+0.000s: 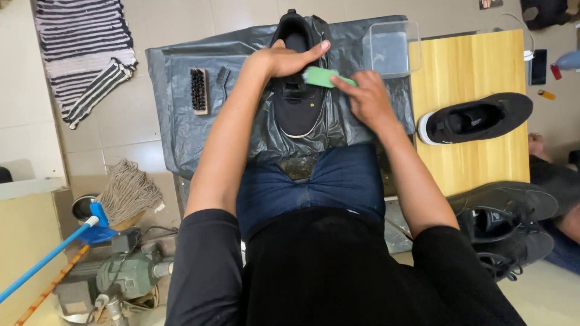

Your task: The person scrubs a black shoe with a green brush, focusing on the upper and side areas. They hold the shoe steady with one hand while scrubbing with the other, occasionally repositioning the shoe to access different parts.

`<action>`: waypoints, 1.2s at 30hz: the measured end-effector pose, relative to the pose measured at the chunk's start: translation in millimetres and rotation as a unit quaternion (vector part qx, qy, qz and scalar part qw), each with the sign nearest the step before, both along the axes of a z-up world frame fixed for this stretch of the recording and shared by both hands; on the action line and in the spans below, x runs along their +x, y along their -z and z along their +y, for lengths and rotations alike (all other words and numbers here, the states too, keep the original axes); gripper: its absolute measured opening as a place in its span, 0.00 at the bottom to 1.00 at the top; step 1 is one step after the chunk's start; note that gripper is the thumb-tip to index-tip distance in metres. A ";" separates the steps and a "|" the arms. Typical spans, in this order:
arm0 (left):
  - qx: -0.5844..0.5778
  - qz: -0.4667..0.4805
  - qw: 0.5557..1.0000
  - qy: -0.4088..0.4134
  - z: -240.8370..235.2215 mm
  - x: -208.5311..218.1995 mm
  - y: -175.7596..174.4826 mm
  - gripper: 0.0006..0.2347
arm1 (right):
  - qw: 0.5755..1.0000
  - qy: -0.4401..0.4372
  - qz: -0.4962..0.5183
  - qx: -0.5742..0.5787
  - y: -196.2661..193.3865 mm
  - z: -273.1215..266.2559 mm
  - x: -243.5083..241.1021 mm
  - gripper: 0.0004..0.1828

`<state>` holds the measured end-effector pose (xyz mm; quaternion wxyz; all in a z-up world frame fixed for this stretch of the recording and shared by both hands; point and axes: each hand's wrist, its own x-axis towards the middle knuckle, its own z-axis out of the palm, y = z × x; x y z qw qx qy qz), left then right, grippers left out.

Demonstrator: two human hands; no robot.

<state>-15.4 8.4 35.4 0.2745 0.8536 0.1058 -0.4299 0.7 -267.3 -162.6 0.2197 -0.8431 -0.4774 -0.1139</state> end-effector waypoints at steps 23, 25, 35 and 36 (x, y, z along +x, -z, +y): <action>-0.072 -0.649 0.742 -0.150 -23.0 -36.1 178.2 0.07 | 0.948 0.176 0.262 0.036 -27.8 67.8 -80.0 0.28; -0.065 -0.647 0.742 -0.164 -26.0 -38.0 179.4 0.06 | 0.944 0.178 0.280 0.005 -43.0 55.7 -86.4 0.28; -0.034 -0.682 0.704 -0.193 -26.3 -36.5 201.8 0.06 | 0.964 0.186 0.177 0.072 -26.1 101.2 -16.8 0.27; -0.033 -0.694 0.691 -0.199 -23.4 -29.9 211.1 0.06 | 0.970 0.177 0.147 0.075 -24.0 104.8 -20.0 0.26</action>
